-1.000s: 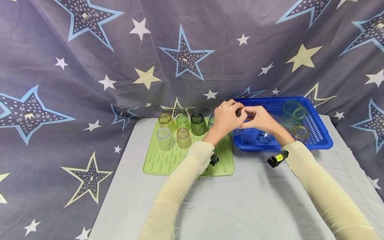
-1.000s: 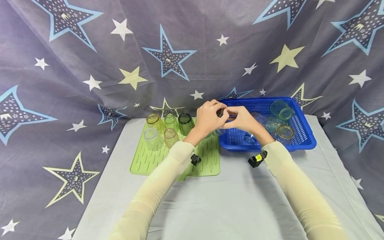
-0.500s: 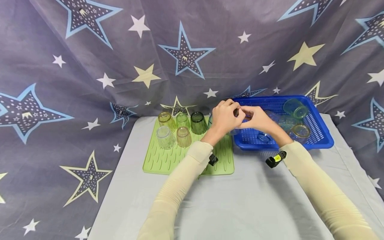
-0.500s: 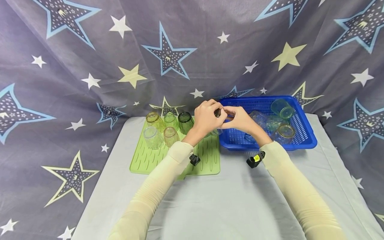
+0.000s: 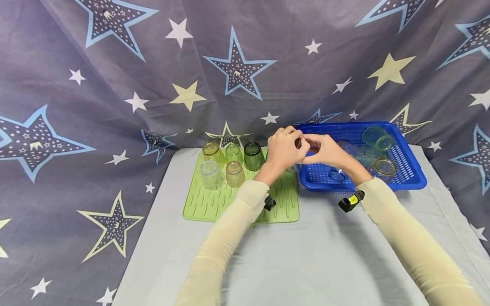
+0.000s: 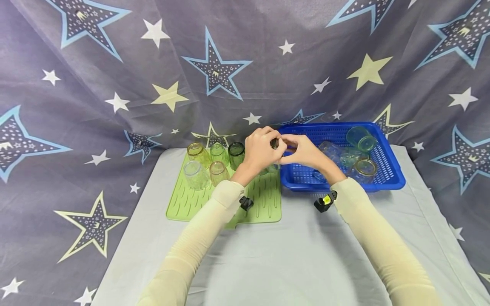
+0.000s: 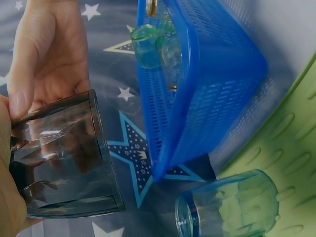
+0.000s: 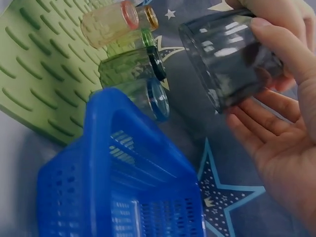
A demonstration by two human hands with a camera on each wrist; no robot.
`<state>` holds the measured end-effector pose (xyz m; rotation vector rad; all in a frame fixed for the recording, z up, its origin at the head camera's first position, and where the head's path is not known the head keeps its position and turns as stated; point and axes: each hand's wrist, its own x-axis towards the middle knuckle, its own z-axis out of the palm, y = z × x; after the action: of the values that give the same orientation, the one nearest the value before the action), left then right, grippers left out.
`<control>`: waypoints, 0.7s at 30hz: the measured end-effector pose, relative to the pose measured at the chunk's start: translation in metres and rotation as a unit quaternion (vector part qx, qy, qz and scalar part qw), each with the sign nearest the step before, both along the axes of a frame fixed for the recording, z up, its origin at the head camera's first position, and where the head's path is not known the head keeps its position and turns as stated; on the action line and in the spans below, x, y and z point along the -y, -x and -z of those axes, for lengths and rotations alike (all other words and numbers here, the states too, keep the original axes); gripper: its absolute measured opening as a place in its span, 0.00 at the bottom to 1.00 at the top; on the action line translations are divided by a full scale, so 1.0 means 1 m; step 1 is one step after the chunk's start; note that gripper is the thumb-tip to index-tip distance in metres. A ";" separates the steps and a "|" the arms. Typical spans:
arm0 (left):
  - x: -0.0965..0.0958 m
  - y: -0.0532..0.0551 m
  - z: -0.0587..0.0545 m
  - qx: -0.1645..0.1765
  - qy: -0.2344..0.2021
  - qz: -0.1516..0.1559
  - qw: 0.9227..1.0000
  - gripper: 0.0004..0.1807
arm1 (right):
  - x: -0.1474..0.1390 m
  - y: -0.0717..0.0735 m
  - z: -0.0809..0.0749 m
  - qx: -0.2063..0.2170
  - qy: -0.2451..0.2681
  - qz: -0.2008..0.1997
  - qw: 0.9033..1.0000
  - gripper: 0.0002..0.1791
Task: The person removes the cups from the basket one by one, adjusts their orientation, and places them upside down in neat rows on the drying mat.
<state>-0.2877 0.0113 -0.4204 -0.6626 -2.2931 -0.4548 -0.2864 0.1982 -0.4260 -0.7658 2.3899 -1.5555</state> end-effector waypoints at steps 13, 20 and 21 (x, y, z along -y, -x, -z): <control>0.040 0.004 0.021 0.009 -0.001 -0.030 1.000 0.08 | -0.037 0.013 -0.026 0.013 -0.099 0.031 0.995 0.37; 0.064 0.005 0.044 0.005 0.003 -0.039 0.999 0.09 | -0.055 0.024 -0.023 -0.003 -0.211 0.015 0.977 0.35; 0.066 0.005 0.047 0.006 0.006 -0.039 0.999 0.09 | -0.056 0.025 -0.023 -0.005 -0.227 0.011 0.974 0.35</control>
<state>-0.2927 -0.0550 -0.4672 -0.5763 -2.3256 -0.4100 -0.3112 0.2543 -0.4028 -0.6470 2.6199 -0.9449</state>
